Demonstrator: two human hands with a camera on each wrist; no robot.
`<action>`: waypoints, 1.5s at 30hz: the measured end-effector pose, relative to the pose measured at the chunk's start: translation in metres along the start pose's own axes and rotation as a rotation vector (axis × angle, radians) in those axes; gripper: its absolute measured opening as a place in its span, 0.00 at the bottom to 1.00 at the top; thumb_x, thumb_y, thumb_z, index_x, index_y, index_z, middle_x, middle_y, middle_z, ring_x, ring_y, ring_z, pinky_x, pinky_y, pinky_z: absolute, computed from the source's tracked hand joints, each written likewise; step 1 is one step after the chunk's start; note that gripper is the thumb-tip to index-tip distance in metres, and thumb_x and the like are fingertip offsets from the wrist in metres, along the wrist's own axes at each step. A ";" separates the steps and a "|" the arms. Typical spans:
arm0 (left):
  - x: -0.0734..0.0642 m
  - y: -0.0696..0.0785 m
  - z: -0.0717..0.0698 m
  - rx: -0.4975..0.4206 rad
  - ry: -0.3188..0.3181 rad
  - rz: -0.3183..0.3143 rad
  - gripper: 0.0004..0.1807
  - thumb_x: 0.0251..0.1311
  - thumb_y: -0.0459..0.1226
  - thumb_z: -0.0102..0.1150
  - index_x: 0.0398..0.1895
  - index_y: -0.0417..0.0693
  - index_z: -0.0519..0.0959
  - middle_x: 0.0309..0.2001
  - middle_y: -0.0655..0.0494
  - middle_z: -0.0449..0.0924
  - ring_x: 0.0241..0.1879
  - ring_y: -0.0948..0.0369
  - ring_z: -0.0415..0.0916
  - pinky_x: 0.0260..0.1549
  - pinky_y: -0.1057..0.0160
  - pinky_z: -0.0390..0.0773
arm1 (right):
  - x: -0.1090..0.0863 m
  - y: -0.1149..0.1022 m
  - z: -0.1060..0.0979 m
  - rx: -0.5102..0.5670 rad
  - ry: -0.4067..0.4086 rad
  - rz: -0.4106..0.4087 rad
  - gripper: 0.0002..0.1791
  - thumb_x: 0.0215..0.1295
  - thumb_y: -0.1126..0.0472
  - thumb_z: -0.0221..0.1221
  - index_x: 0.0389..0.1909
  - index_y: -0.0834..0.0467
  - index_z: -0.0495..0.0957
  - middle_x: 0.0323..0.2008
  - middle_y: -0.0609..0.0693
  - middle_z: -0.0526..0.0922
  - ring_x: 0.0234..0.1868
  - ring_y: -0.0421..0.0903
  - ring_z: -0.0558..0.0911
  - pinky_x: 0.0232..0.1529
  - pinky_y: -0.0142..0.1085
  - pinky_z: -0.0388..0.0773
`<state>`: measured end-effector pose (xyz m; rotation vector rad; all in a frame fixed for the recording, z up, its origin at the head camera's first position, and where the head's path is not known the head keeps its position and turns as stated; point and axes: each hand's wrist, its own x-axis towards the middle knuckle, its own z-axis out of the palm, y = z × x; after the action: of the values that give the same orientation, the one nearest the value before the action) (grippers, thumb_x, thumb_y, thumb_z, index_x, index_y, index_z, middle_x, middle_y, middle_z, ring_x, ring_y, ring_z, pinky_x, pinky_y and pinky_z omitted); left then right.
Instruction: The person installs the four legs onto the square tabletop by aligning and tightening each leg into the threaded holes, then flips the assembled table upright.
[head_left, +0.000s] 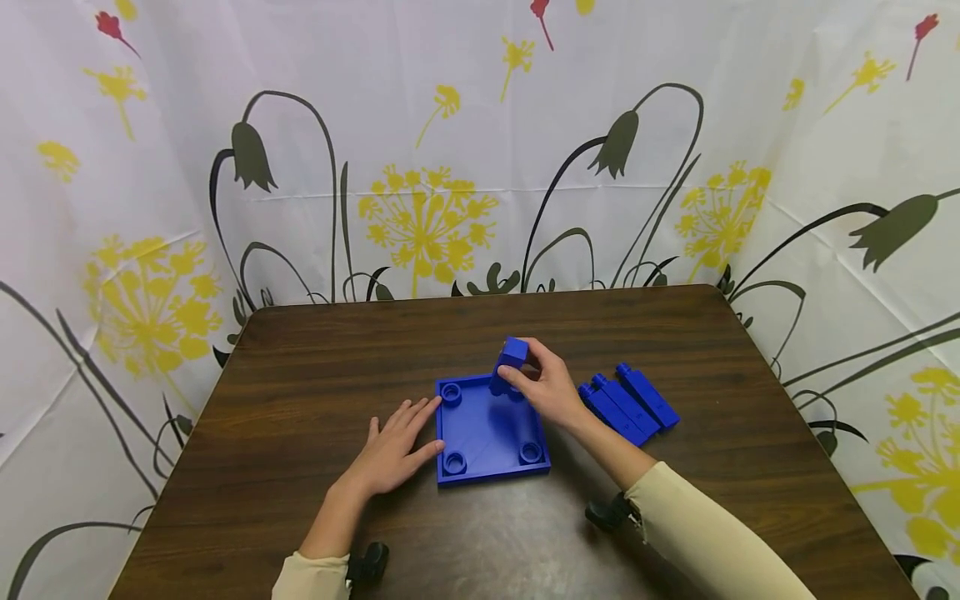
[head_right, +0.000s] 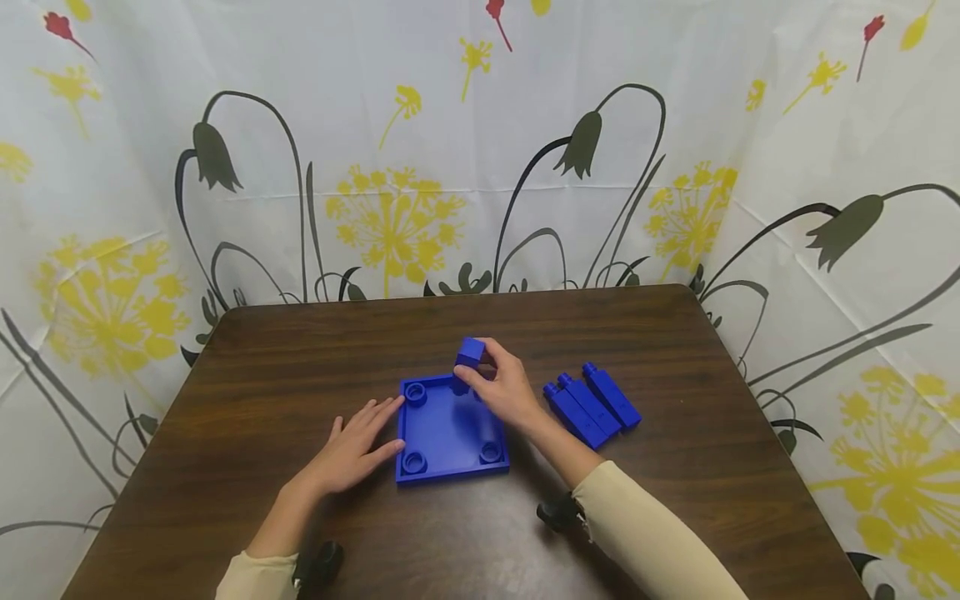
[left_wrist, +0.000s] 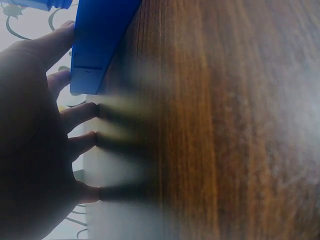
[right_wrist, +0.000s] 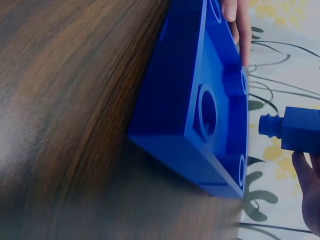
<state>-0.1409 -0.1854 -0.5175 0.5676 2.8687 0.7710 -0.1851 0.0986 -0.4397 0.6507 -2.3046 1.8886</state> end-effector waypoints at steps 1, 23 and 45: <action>0.000 0.000 0.000 0.000 0.002 0.000 0.39 0.67 0.58 0.52 0.78 0.62 0.54 0.75 0.48 0.56 0.74 0.42 0.46 0.58 0.23 0.37 | 0.002 0.000 0.002 -0.002 0.000 0.001 0.20 0.64 0.70 0.63 0.56 0.68 0.74 0.47 0.63 0.82 0.49 0.56 0.81 0.50 0.48 0.79; 0.000 0.000 0.002 -0.003 -0.011 -0.019 0.38 0.68 0.56 0.52 0.78 0.62 0.54 0.75 0.47 0.56 0.74 0.42 0.45 0.59 0.23 0.37 | 0.028 0.008 0.052 0.002 -0.059 -0.011 0.20 0.65 0.68 0.62 0.56 0.69 0.72 0.45 0.62 0.82 0.50 0.57 0.82 0.47 0.43 0.81; 0.001 0.001 0.000 -0.004 0.008 -0.003 0.37 0.68 0.55 0.53 0.78 0.61 0.55 0.74 0.47 0.56 0.74 0.42 0.46 0.58 0.22 0.38 | 0.044 0.051 0.070 -0.156 -0.195 -0.005 0.24 0.66 0.56 0.64 0.61 0.57 0.72 0.49 0.53 0.82 0.49 0.48 0.84 0.47 0.37 0.80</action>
<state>-0.1414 -0.1841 -0.5171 0.5605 2.8734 0.7803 -0.2303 0.0276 -0.4880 0.8535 -2.5324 1.6889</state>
